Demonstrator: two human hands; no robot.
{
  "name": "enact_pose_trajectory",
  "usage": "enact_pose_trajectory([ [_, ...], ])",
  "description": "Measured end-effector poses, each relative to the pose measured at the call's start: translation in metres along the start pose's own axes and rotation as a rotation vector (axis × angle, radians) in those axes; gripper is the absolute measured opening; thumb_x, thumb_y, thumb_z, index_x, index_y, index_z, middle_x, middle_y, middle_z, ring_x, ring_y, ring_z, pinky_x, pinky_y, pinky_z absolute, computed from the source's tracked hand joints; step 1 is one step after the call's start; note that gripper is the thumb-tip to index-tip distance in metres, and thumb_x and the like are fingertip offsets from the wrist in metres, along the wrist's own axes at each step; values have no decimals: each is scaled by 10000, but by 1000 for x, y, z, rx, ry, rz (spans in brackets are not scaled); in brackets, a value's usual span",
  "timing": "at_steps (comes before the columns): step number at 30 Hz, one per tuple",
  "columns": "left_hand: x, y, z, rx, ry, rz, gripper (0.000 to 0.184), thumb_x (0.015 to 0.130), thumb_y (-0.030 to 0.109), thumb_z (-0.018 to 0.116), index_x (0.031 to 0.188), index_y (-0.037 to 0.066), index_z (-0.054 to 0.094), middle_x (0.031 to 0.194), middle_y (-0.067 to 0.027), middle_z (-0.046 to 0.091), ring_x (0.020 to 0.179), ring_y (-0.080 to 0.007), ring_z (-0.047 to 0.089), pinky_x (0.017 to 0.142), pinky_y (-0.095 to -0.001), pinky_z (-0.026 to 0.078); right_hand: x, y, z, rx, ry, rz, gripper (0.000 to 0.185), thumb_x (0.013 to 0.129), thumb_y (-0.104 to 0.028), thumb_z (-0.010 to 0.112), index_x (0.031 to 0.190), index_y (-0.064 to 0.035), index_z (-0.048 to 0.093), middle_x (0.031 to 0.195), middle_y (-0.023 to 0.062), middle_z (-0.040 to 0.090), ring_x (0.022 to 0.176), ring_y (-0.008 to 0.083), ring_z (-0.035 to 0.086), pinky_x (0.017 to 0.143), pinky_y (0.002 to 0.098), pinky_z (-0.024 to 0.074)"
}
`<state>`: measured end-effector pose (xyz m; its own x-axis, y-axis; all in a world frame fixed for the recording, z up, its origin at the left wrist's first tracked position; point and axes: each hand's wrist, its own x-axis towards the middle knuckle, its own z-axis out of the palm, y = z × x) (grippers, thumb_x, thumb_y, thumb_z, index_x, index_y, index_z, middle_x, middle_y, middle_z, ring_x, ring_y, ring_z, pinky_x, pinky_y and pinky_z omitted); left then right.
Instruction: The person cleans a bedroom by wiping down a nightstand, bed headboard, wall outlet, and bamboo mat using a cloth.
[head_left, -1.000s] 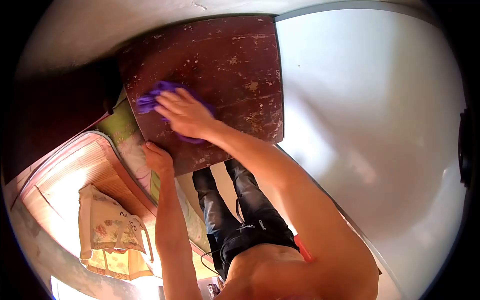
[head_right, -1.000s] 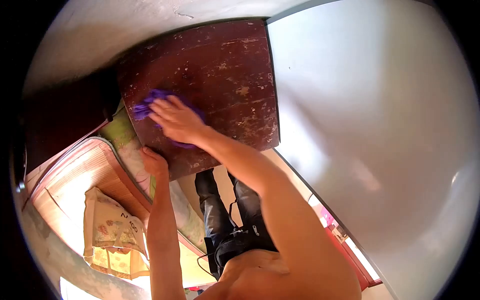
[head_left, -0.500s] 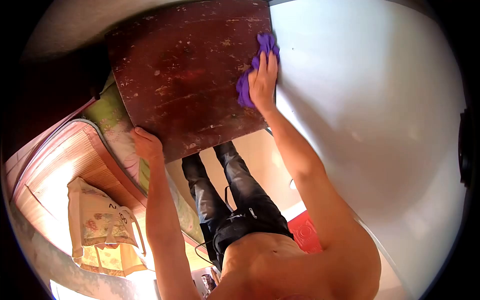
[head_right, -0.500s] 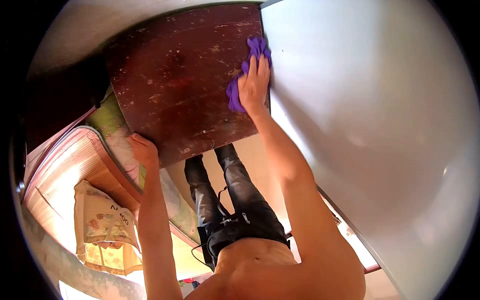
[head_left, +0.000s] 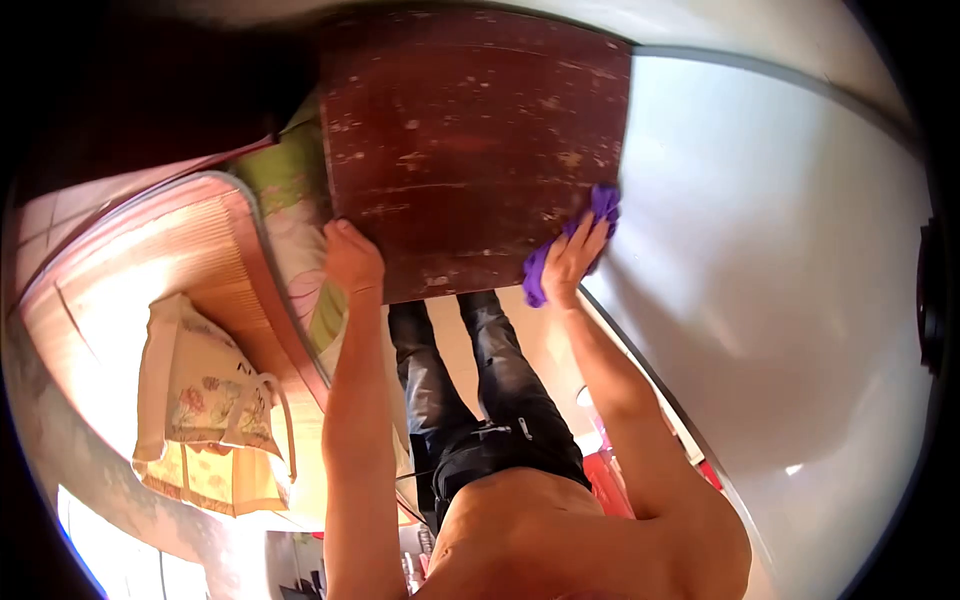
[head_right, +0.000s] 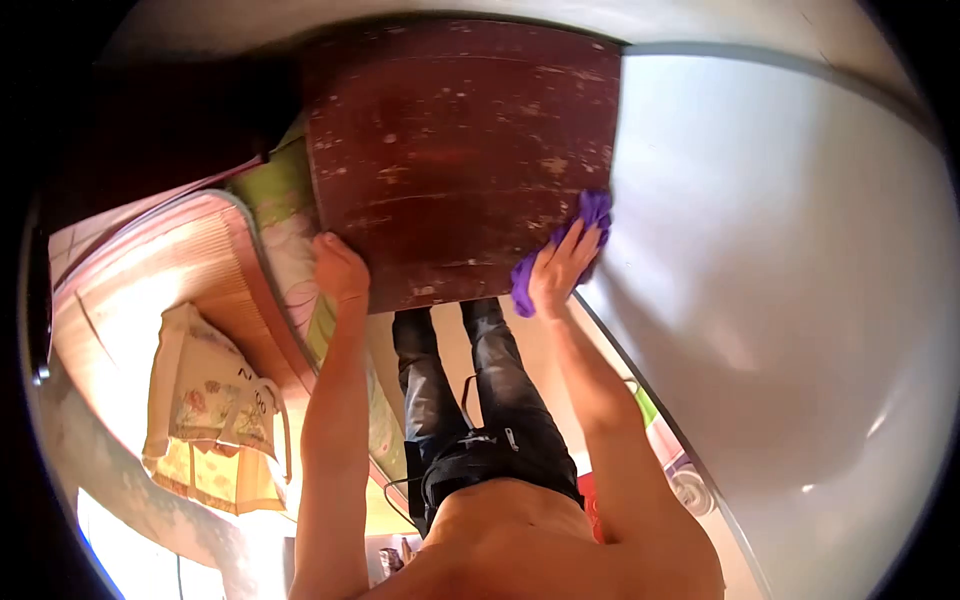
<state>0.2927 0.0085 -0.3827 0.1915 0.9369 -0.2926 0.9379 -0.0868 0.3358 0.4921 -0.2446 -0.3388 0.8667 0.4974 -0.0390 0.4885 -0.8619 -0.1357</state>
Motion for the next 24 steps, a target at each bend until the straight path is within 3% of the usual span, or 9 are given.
enact_pose_trajectory([
  [2,0,2,-4,-9,-44,-51,333,1025,344,313,1010,83,519,824,-217,651,701,-467,608,590,-561,456,49,-22,10,33,14,-119,589,967,-228,445,1452,76,307,1473,367,262,1375,512,250,1125,596,190],
  [5,1,5,-8,-51,-65,-65,336,1026,351,315,1013,85,520,836,-205,653,715,-453,615,591,-553,462,123,-87,23,94,-7,-336,619,856,-162,557,1401,74,386,1458,352,296,1355,513,282,1106,622,196],
  [9,3,5,-14,-63,-120,-91,325,1026,344,325,1017,83,518,839,-201,653,722,-440,620,588,-550,463,185,-195,54,176,63,-664,566,841,-201,551,1348,38,471,1403,300,398,1316,463,367,1079,610,262],
  [12,4,4,-11,-85,-72,-52,322,1026,320,326,1046,86,547,855,-193,662,731,-442,622,600,-541,473,196,-263,82,289,193,-865,505,827,-216,604,1268,19,534,1351,267,477,1251,423,465,1056,610,316],
  [14,2,1,-11,-161,2,-44,345,1028,311,323,1080,72,566,899,-195,664,778,-429,629,647,-512,489,180,-290,85,308,123,-901,477,820,-207,596,1242,12,566,1338,231,507,1264,386,463,1051,598,329],
  [18,5,-12,3,-445,197,26,395,1033,303,324,1135,30,591,993,-201,656,884,-397,630,754,-452,497,97,-284,60,206,-70,-1139,461,837,-251,544,1220,-8,628,1338,137,554,1293,296,445,1075,530,320],
  [21,1,-5,0,-525,229,-53,397,1033,290,330,1125,8,594,1025,-202,649,922,-385,620,791,-442,484,33,-225,41,390,-243,-952,433,830,-190,556,1232,-44,625,1400,102,508,1351,261,403,1142,494,256],
  [23,0,-3,-6,-452,246,6,390,1030,286,333,1119,17,601,1013,-193,660,914,-379,627,786,-442,487,8,-166,16,276,-403,-795,489,796,-139,565,1274,-37,585,1419,123,480,1370,289,385,1141,515,253],
  [24,0,-3,-6,-433,222,0,390,1029,288,333,1118,21,603,1007,-190,663,907,-380,630,782,-444,489,-2,-123,16,250,-330,-743,540,785,-124,564,1314,-20,533,1439,167,442,1373,343,367,1138,536,251],
])
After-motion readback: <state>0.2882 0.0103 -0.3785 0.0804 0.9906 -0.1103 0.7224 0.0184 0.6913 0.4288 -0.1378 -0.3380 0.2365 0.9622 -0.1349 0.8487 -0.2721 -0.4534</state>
